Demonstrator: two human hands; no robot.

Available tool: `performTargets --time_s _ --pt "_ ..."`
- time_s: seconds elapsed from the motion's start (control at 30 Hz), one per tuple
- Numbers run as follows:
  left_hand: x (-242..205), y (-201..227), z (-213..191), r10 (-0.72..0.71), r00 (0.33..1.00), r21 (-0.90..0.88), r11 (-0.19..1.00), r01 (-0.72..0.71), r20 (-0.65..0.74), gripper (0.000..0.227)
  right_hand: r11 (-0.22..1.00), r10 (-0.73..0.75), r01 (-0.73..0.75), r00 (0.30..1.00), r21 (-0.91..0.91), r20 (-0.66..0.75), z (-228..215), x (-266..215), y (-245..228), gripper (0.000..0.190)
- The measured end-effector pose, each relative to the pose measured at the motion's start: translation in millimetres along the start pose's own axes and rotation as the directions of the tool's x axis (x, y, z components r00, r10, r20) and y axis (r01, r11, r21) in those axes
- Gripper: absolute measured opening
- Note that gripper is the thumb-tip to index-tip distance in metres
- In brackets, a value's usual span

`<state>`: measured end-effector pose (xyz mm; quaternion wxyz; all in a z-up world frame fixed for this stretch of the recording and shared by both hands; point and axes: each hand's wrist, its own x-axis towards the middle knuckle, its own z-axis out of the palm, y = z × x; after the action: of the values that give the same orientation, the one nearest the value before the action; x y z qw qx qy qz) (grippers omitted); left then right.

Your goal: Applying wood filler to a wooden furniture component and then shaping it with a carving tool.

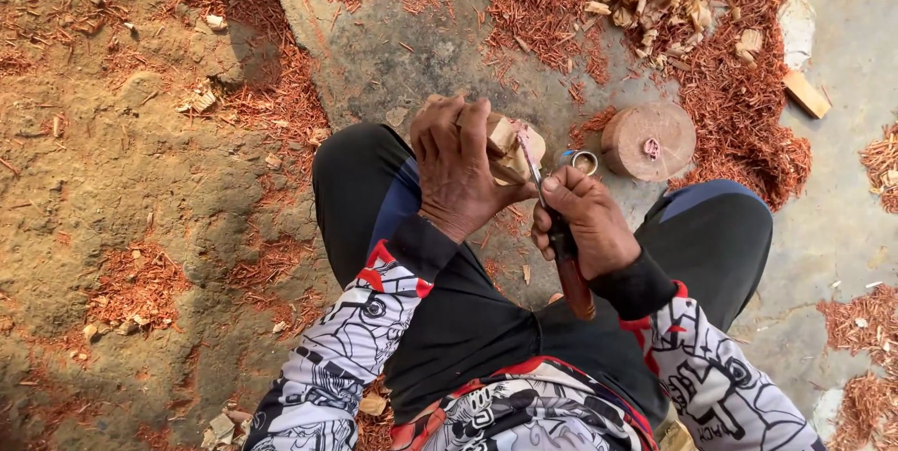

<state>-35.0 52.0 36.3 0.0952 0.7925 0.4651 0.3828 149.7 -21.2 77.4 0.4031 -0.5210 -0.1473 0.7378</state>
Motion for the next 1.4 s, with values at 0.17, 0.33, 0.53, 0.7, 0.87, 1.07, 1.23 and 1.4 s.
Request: performTargets --time_s 0.17,0.33,0.53,0.7,0.87,1.07,1.23,1.4 --pt "1.9 -1.6 -0.1 -0.016 1.000 -0.003 1.000 0.016 -0.004 0.118 0.999 -0.043 0.043 0.999 -0.001 0.013 -2.0 4.2 6.0 0.021" --pt "1.6 -3.1 3.6 -0.014 1.000 0.004 1.000 0.014 -0.017 0.112 0.996 -0.089 0.089 0.996 -0.021 -0.026 7.5 4.5 1.4 0.022" --pt "-2.4 -5.5 3.2 -0.068 0.997 0.001 0.998 0.068 0.041 0.113 0.997 -0.022 0.016 0.997 -0.074 -0.078 11.6 2.6 -8.1 0.021" --pt "-2.3 -1.8 0.2 -0.014 0.999 -0.008 1.000 0.014 0.035 0.114 0.968 0.024 -0.060 0.989 -0.242 -0.147 1.5 -6.9 -24.2 0.024" --pt "-4.3 0.2 2.1 -0.001 0.998 0.000 1.000 0.001 0.069 0.113 0.920 0.070 -0.128 0.983 -0.370 -0.168 5.0 -23.3 -41.9 0.019" --pt "-6.1 4.1 1.5 0.005 0.997 0.000 1.000 -0.005 0.078 0.115 0.786 -0.017 -0.119 0.977 -0.606 -0.213 -9.4 -30.8 -45.6 0.025" --pt "-4.7 7.3 2.1 -0.027 0.991 -0.022 0.999 0.030 0.133 0.120 0.320 -0.339 0.108 0.941 -0.941 -0.008 2.5 -45.7 -59.1 0.023" --pt "-2.8 8.7 0.8 -0.035 0.988 -0.046 0.998 0.042 0.149 0.124 -0.035 -0.563 0.159 0.813 -0.987 0.150 6.6 -46.3 -48.8 0.025"
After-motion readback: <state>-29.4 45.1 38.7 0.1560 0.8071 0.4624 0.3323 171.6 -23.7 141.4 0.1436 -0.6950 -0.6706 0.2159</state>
